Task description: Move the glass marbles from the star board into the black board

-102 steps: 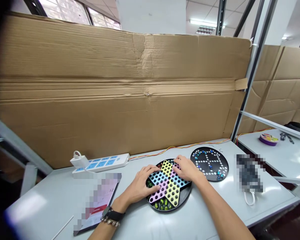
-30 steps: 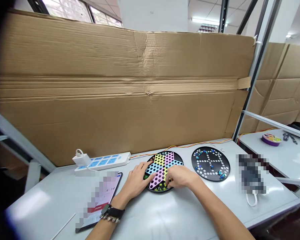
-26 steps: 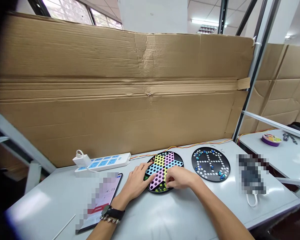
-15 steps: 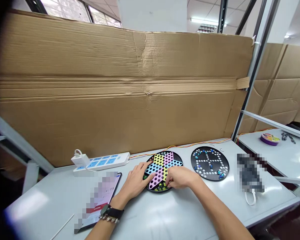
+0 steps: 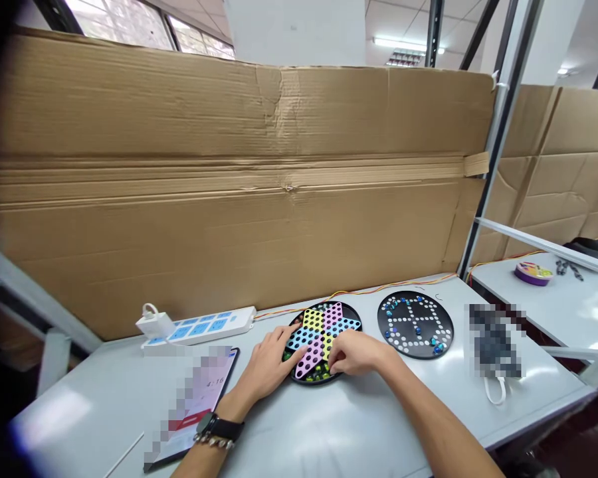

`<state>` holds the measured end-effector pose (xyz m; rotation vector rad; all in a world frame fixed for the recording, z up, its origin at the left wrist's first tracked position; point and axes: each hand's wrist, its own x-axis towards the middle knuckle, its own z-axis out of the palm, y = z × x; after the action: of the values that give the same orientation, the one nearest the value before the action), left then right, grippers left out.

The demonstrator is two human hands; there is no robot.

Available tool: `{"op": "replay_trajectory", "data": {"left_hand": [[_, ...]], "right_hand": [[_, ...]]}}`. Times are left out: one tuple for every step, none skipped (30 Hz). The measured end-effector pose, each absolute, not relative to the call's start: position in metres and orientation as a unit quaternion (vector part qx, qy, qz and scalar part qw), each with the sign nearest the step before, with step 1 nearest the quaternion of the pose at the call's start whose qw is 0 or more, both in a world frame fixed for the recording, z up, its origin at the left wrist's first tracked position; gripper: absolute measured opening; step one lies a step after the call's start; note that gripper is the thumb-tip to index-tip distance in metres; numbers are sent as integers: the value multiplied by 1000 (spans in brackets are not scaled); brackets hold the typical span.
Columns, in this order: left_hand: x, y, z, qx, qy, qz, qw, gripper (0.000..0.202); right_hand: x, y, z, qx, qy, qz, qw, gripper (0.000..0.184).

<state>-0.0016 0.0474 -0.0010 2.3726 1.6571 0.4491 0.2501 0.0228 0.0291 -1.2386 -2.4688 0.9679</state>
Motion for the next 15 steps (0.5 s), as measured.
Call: {"op": "replay_trajectory", "data": {"left_hand": [[-2, 47, -1, 805, 563, 152, 107, 61], [-2, 47, -1, 806, 562, 153, 108, 61], [-2, 48, -1, 807, 560, 155, 108, 60], [-2, 48, -2, 808, 557, 157, 107, 60], [-2, 48, -3, 810, 555, 162, 104, 60], [-3, 48, -4, 810, 553, 166, 100, 60], [-3, 49, -6, 811, 551, 171, 96, 59], [-4, 49, -7, 812, 550, 175, 91, 59], [-4, 49, -7, 812, 549, 180, 88, 57], [-4, 49, -7, 811, 547, 186, 85, 56], [-3, 49, -6, 811, 546, 194, 81, 54], [-2, 48, -4, 811, 543, 205, 76, 52], [-1, 47, -1, 811, 538, 219, 70, 49], [1, 46, 3, 813, 530, 235, 63, 46], [4, 44, 7, 817, 516, 250, 59, 42]], "right_hand": [[252, 23, 27, -422, -833, 338, 119, 18], [253, 23, 26, -423, -828, 345, 129, 17], [254, 23, 25, -424, -824, 350, 136, 16], [254, 24, 24, -423, -821, 356, 142, 15], [255, 24, 23, -421, -818, 363, 147, 14], [255, 25, 22, -418, -815, 371, 152, 13], [255, 26, 21, -413, -813, 379, 158, 13], [256, 26, 20, -409, -810, 387, 164, 12], [257, 28, 19, -406, -805, 396, 173, 11], [258, 29, 17, -405, -799, 406, 183, 10], [259, 30, 16, -405, -789, 419, 195, 9], [260, 32, 15, -407, -776, 434, 209, 9], [262, 34, 14, -407, -762, 451, 226, 10], [264, 36, 12, -404, -746, 469, 245, 13], [267, 38, 11, -399, -730, 486, 266, 17]]}}
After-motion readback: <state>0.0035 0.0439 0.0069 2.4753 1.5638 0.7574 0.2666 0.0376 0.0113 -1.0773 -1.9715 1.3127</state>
